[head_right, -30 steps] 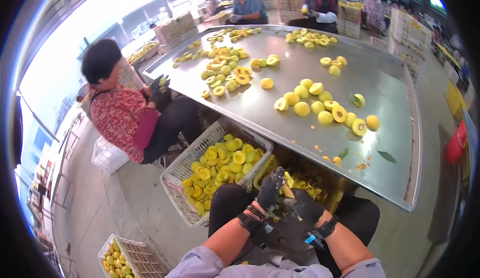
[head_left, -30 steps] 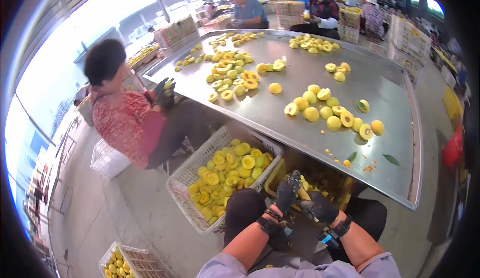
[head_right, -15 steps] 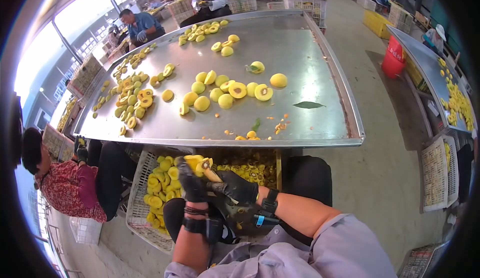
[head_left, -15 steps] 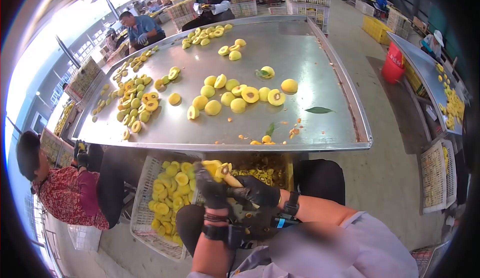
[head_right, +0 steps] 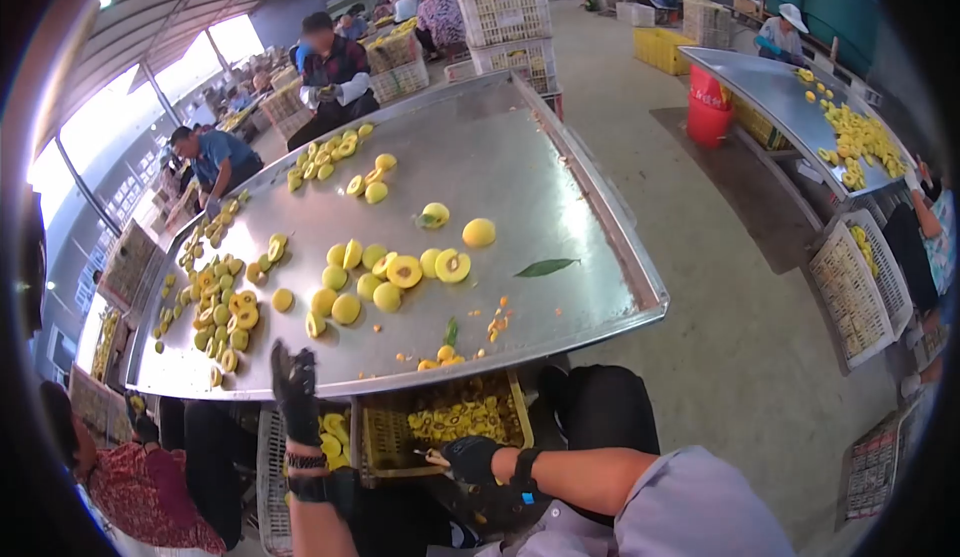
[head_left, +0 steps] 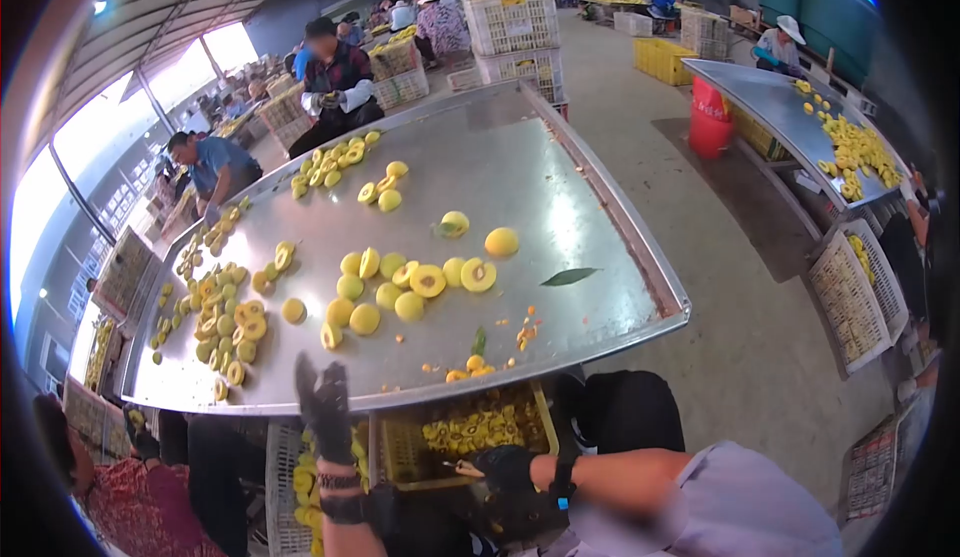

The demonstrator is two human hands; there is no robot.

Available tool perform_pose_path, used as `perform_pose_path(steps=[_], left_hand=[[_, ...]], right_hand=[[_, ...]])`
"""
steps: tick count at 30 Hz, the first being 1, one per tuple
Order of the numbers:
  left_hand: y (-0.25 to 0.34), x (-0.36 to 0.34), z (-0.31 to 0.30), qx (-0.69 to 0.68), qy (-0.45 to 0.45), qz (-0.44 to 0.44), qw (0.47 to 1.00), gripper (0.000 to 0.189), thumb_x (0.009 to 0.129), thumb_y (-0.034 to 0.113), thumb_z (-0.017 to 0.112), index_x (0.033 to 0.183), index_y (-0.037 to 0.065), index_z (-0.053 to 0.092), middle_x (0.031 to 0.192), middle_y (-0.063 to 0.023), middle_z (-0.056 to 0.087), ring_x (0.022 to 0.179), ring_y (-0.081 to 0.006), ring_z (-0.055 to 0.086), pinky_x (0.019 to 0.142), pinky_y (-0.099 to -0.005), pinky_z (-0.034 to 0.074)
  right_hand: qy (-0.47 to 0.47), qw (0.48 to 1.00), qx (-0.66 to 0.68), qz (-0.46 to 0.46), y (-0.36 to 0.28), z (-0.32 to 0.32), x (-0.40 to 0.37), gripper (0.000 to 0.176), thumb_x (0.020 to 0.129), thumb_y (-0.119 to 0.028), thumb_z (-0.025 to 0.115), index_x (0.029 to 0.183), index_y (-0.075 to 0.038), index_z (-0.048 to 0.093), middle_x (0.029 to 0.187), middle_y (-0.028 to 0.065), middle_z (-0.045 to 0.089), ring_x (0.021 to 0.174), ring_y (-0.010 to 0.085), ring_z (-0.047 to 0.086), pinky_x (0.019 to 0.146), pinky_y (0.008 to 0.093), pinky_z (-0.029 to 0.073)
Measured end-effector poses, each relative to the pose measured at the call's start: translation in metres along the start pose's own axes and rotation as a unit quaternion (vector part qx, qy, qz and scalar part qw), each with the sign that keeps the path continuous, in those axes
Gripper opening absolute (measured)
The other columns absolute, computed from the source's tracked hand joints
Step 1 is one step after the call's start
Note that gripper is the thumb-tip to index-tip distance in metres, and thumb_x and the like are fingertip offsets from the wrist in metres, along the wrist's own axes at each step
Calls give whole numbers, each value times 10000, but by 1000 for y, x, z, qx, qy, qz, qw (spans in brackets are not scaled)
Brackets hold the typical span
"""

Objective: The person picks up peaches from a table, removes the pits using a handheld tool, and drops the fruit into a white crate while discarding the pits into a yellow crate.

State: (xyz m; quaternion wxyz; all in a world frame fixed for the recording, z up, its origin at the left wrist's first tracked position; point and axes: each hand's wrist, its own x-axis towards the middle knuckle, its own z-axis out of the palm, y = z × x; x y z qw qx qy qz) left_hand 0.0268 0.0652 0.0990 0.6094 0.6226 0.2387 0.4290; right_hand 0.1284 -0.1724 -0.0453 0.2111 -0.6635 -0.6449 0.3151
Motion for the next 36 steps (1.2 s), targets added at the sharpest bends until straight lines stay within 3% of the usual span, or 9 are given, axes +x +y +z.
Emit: perform_pose_path(steps=[2,4,8,12,15,17,21,29,36], left_hand=[[-3,23,46,10,-68,-20,997,544,857,30,578,1347,10,343,1208,-130,483,991,-187,530,848,-279,460],[-16,49,82,375,-99,230,892,544,867,171,599,1330,10,363,1233,-147,482,1082,-256,514,926,-347,420],[-57,95,122,458,-166,193,852,645,832,300,617,1353,36,344,1382,-215,349,1298,-367,307,1059,-422,278],[-88,131,156,509,-206,189,814,599,851,304,566,1369,98,346,1409,-193,332,1314,-375,282,1067,-439,260],[-105,146,172,602,-253,99,751,569,825,316,574,1324,101,407,1361,-175,395,1263,-357,355,1034,-438,306],[-99,143,182,675,-248,85,689,511,803,329,589,1236,77,487,1263,-169,484,1161,-347,460,953,-431,390],[-97,119,170,648,-253,61,716,437,735,324,662,1080,81,550,1080,-170,587,1013,-348,563,828,-418,473],[-65,62,97,178,-194,-56,963,294,775,49,680,1023,-57,564,925,-97,648,815,-122,614,747,-267,510],[12,-62,113,60,-146,-74,985,268,819,44,624,1060,-46,550,974,-94,632,895,-147,603,798,-273,482]], right_hand=[[-20,998,34,53,-35,-38,-15,381,813,-229,544,1166,-86,523,876,187,633,822,363,610,708,433,464],[32,992,95,81,-38,-52,-16,355,808,-205,553,1141,-85,525,857,183,631,797,364,609,675,418,471],[179,943,276,47,-18,-35,-12,335,912,-363,513,1028,-51,547,762,118,626,665,225,614,556,342,460],[42,557,795,237,-16,-55,-13,298,928,-343,521,1050,-77,578,875,7,626,680,91,572,599,193,473],[27,637,741,212,2,-43,-8,342,928,-346,519,1141,-80,540,921,23,633,709,104,594,609,201,485],[35,576,795,188,19,-20,2,357,936,-319,507,1202,-81,504,1010,31,619,756,109,601,627,223,493],[295,939,175,-27,2,-35,-17,307,946,-323,452,1130,-101,558,871,67,645,641,223,600,559,319,475],[374,925,69,4,2,-51,-4,328,886,-242,549,1143,-41,512,917,184,619,835,372,601,685,420,475],[479,832,279,10,-58,-112,-8,298,839,-196,624,1042,3,532,848,220,591,780,400,575,655,407,458]])
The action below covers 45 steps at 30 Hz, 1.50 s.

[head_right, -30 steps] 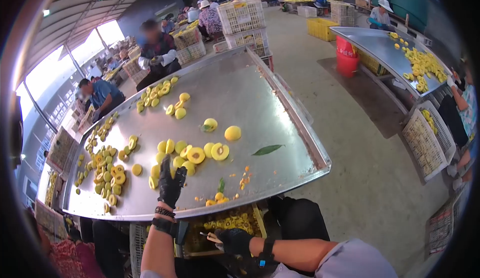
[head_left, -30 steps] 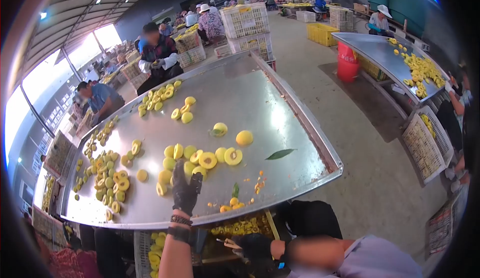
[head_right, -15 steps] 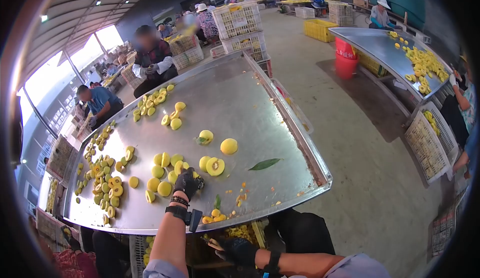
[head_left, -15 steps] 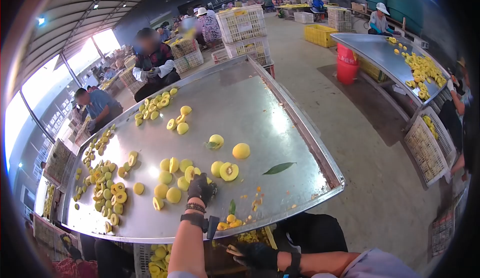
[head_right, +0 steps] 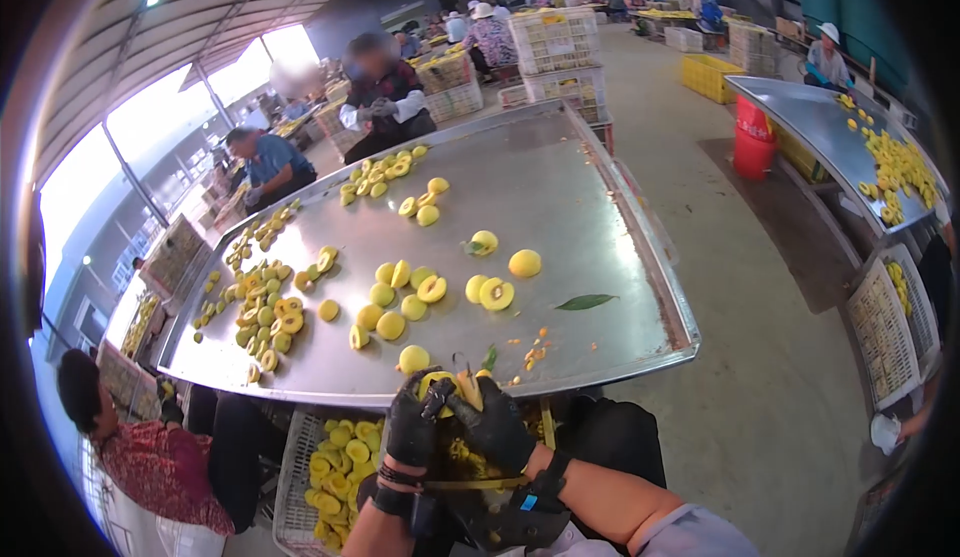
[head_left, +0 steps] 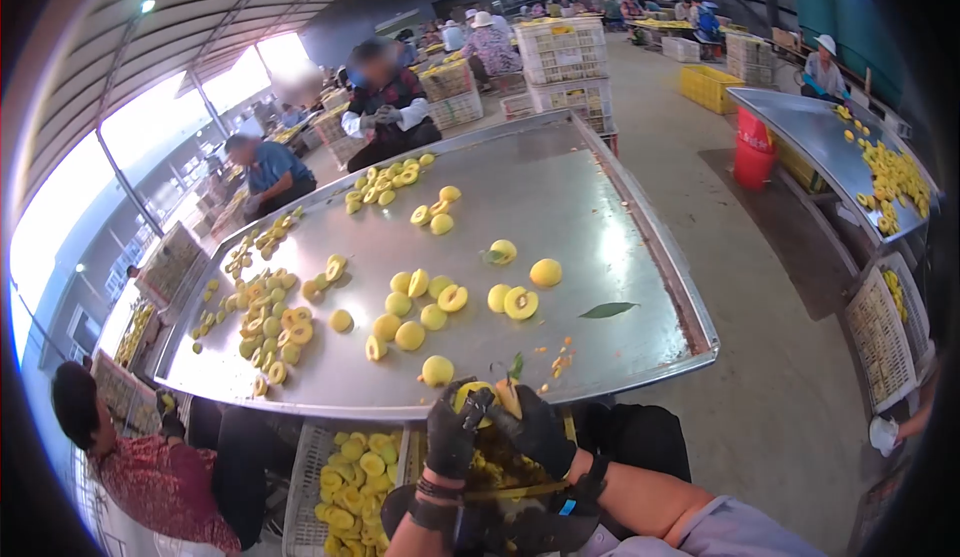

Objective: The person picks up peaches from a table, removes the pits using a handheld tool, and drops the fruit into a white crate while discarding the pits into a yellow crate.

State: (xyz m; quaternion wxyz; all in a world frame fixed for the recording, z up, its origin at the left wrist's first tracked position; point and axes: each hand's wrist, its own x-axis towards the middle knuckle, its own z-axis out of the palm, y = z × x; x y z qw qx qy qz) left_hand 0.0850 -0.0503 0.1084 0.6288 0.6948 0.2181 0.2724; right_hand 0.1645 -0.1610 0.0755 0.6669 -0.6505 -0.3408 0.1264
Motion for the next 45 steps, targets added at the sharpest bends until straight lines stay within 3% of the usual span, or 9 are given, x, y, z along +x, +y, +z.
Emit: perform_pose_path(steps=[3,6,9,12,15,28,32,34,45], left_hand=[[-8,-27,-10,-110,17,-56,992,271,848,61,588,1103,-25,550,1087,-120,580,1034,-161,539,892,-302,437],[-28,-45,-41,320,26,287,903,310,875,41,533,1177,-25,521,1128,-128,556,1043,-179,530,896,-304,440],[-39,-51,-53,-129,24,-1,991,391,907,-13,433,1298,-10,433,1221,-127,511,1095,-196,504,943,-322,430],[-53,-58,-54,-278,132,-33,951,372,991,252,373,1246,-5,462,1169,-106,536,1049,-177,543,903,-300,465],[-48,-63,-56,-178,100,46,978,413,999,295,340,1277,1,423,1213,-115,507,1091,-191,522,940,-306,442],[-89,-54,-60,-139,195,62,969,420,993,268,377,1299,-18,393,1224,-103,504,1105,-175,496,940,-305,420],[-114,-58,-65,187,220,127,949,411,946,146,414,1311,-40,385,1247,-150,493,1095,-244,505,928,-334,422],[-118,-58,-71,500,217,223,808,458,866,-39,445,1317,-55,365,1269,-231,471,1080,-361,525,898,-399,454],[-91,-55,-56,317,224,144,911,305,919,86,415,1180,-46,503,1118,-223,566,992,-359,560,852,-405,460]], right_hand=[[-13,999,-21,-32,1,8,-4,231,854,-148,599,1002,18,536,833,179,583,777,313,570,671,354,445],[-66,982,164,64,4,21,-7,216,860,-116,593,1023,12,533,824,81,573,749,123,474,667,320,433],[-93,993,75,1,19,38,-12,234,856,-138,597,1033,-1,528,834,112,586,751,189,550,675,331,444],[-120,986,-59,-96,16,46,-12,279,850,-141,607,1082,-18,515,836,102,585,735,249,573,673,346,460],[-185,959,-162,-144,9,43,-14,341,820,-223,597,1048,8,494,853,234,597,749,405,589,647,460,463],[-226,883,-370,-181,19,50,-21,314,799,-131,519,1069,25,495,828,182,617,695,332,622,589,421,485],[-272,874,-360,-179,10,50,-22,301,802,-128,530,1055,31,496,805,188,616,684,338,619,584,420,483],[-289,878,-337,-177,10,49,-23,298,805,-126,533,1052,37,493,800,200,614,690,347,616,591,424,481],[-408,880,-234,-65,20,39,-21,382,787,-120,569,1116,42,462,877,263,594,810,427,575,669,452,463]])
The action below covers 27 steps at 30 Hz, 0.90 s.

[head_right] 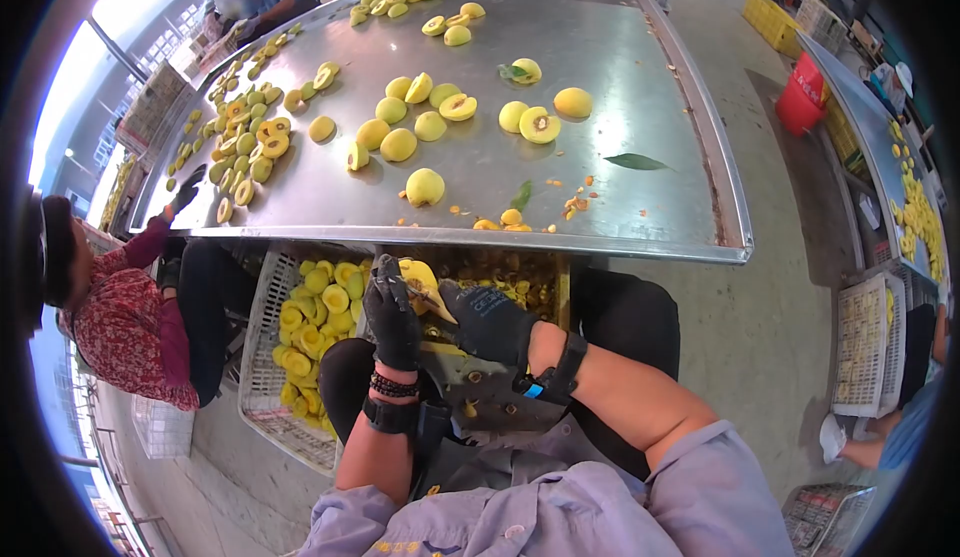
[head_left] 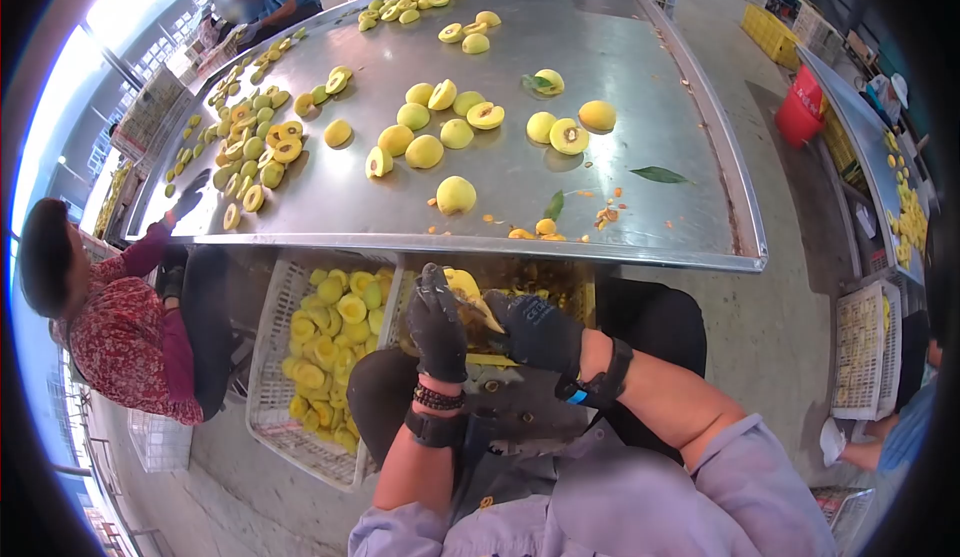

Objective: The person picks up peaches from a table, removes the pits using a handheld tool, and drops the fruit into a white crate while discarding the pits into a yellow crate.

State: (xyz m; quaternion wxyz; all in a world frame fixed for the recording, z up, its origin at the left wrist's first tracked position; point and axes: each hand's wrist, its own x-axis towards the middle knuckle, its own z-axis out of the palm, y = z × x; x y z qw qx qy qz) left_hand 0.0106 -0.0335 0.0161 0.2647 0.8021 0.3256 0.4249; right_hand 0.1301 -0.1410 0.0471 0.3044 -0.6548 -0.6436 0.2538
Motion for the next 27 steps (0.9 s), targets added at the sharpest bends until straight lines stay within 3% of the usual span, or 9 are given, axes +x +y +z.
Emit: perform_pose_path(steps=[3,6,7,9,12,15,20,25,27], left_hand=[[-2,1,2,65,-8,71,995,300,912,82,423,1171,-45,507,1106,-217,570,984,-360,560,849,-406,461],[7,3,3,18,-41,29,999,299,893,70,450,1162,-47,510,1087,-208,576,986,-353,561,850,-403,464],[11,4,3,-27,-55,-12,998,300,886,65,461,1159,-48,511,1081,-205,578,988,-350,562,851,-401,465],[1,4,8,17,-47,56,997,307,864,57,498,1151,-50,515,1068,-200,582,979,-342,568,837,-400,471],[-5,4,16,-60,-44,4,997,327,837,48,543,1146,-55,518,1065,-200,584,974,-342,571,829,-409,474],[-17,-3,22,-59,-31,-8,998,342,825,44,561,1149,-59,518,1086,-206,581,979,-352,567,840,-418,469],[-31,-12,17,190,-10,141,972,451,806,148,615,1191,-55,500,1145,-234,556,988,-377,564,852,-432,458],[-54,-5,0,80,17,-32,996,543,744,183,660,1210,-43,495,1128,-230,558,967,-383,560,820,-428,464],[-51,13,-6,-222,71,-227,946,564,716,184,678,1204,-37,502,1131,-227,556,973,-384,553,823,-425,464]], right_hand=[[44,996,53,-51,5,0,-5,351,799,-113,585,1109,21,487,891,226,609,801,365,601,681,425,463],[78,942,314,-87,-1,5,-5,282,854,-150,585,1094,-18,517,881,79,627,805,243,610,674,358,472],[56,924,374,-55,-4,3,-7,250,856,-157,588,1058,-19,534,840,61,612,756,209,595,643,340,468],[13,874,486,7,-11,-5,-10,195,862,-169,592,985,-19,569,759,25,581,658,141,566,582,305,459],[-98,757,629,149,1,-6,-16,207,890,-170,566,1057,-47,557,721,-1,562,548,39,503,480,183,396],[-88,739,646,169,-3,-1,-16,175,889,-181,568,1012,-56,570,654,-26,526,470,35,452,424,186,352],[-81,770,612,164,-9,2,-21,148,892,-195,566,960,-64,563,626,-34,505,468,43,461,423,190,356],[25,822,539,182,1,-6,-18,120,898,-172,548,925,-54,548,628,-29,495,463,32,458,421,181,361],[10,947,291,136,17,-4,-18,253,880,-274,570,943,-32,532,683,61,557,573,157,552,517,309,440]])
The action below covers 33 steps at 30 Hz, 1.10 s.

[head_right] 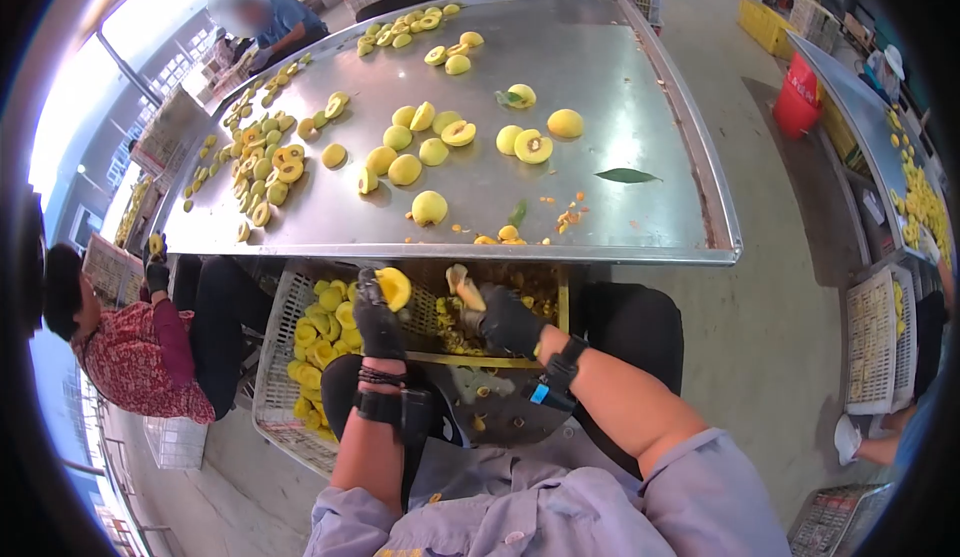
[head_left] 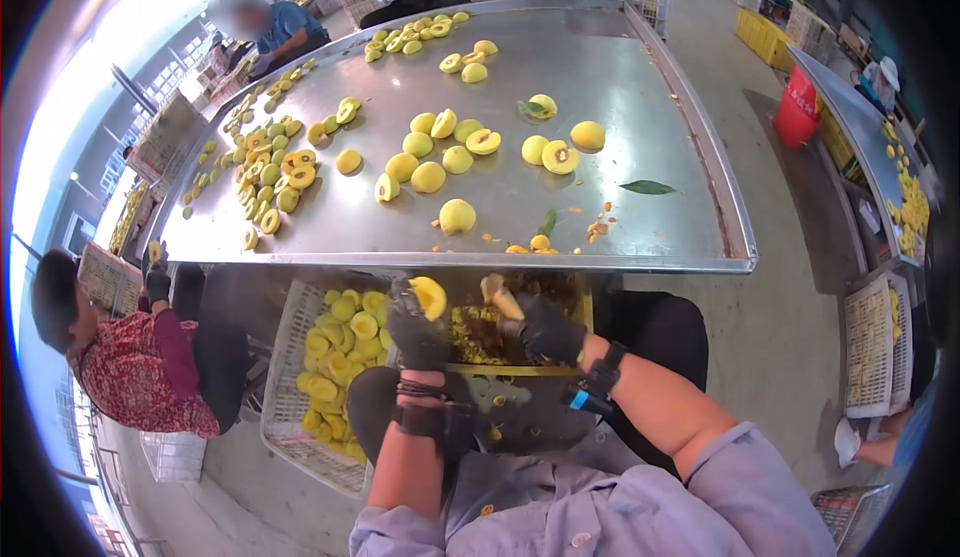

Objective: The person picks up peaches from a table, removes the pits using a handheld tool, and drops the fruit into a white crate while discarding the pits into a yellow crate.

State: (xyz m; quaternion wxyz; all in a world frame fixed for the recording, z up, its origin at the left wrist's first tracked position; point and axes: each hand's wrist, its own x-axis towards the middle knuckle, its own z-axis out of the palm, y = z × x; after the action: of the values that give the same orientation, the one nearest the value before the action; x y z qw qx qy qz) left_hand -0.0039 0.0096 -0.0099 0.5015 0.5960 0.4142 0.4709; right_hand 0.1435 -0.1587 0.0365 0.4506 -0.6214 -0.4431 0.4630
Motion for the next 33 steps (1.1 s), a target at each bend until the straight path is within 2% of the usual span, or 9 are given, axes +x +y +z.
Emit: perform_pose_path(steps=[4,6,10,13,15,18,22,24,33], left_hand=[[45,13,-39,-33,50,-73,996,339,866,178,536,1143,-18,533,1068,-183,574,901,-330,563,795,-424,454],[9,44,-99,396,101,225,884,269,909,170,502,1125,17,552,1047,-166,585,876,-292,576,780,-402,457],[56,49,-75,67,45,118,990,373,885,29,505,1245,-24,424,1104,-153,560,1032,-216,542,876,-329,468],[45,70,-39,388,-47,398,830,454,854,-1,547,1276,-11,381,1135,-155,548,1050,-203,541,882,-299,469],[53,67,24,153,-174,286,930,422,862,41,541,1263,-3,418,1113,-149,563,948,-180,565,772,-258,477],[84,53,114,-5,-323,9,946,376,866,64,578,1214,-24,468,1124,-179,556,998,-261,565,871,-339,456],[87,54,210,262,-295,319,862,553,822,260,651,1260,-3,439,1196,-235,515,1127,-359,494,938,-391,405],[85,61,248,302,-298,362,830,574,832,295,622,1295,32,409,1253,-252,471,1185,-400,431,994,-433,353],[79,77,301,550,-360,251,711,505,740,327,660,1156,97,491,1162,-191,474,1154,-369,427,917,-455,410]], right_hand=[[-8,948,-317,-11,47,15,0,370,804,-303,584,1055,-36,527,855,217,613,842,386,594,712,461,453],[50,960,-274,30,48,22,4,449,762,-212,582,1180,-57,526,914,223,608,864,386,591,723,461,468],[-164,886,-433,10,138,26,15,302,707,-188,607,972,-43,597,897,202,631,824,375,609,710,457,478],[-72,930,-359,-13,82,25,8,252,769,-238,578,949,-62,594,862,169,640,805,361,617,701,444,474],[-51,945,-322,2,40,17,-5,253,797,-267,565,946,-65,595,860,164,638,805,359,615,697,440,471],[-39,960,-277,-5,39,13,-10,232,805,-269,558,898,-59,597,820,174,633,764,367,612,663,450,468],[28,945,-316,-75,43,10,-32,209,850,-230,486,854,-68,619,741,168,627,708,360,612,615,457,467],[49,929,-331,-158,51,7,-39,164,792,-211,546,819,-66,617,736,168,617,686,366,607,604,457,469],[15,952,-294,-88,61,-9,-30,215,663,-189,646,819,-45,610,751,153,621,700,365,610,636,455,483]])
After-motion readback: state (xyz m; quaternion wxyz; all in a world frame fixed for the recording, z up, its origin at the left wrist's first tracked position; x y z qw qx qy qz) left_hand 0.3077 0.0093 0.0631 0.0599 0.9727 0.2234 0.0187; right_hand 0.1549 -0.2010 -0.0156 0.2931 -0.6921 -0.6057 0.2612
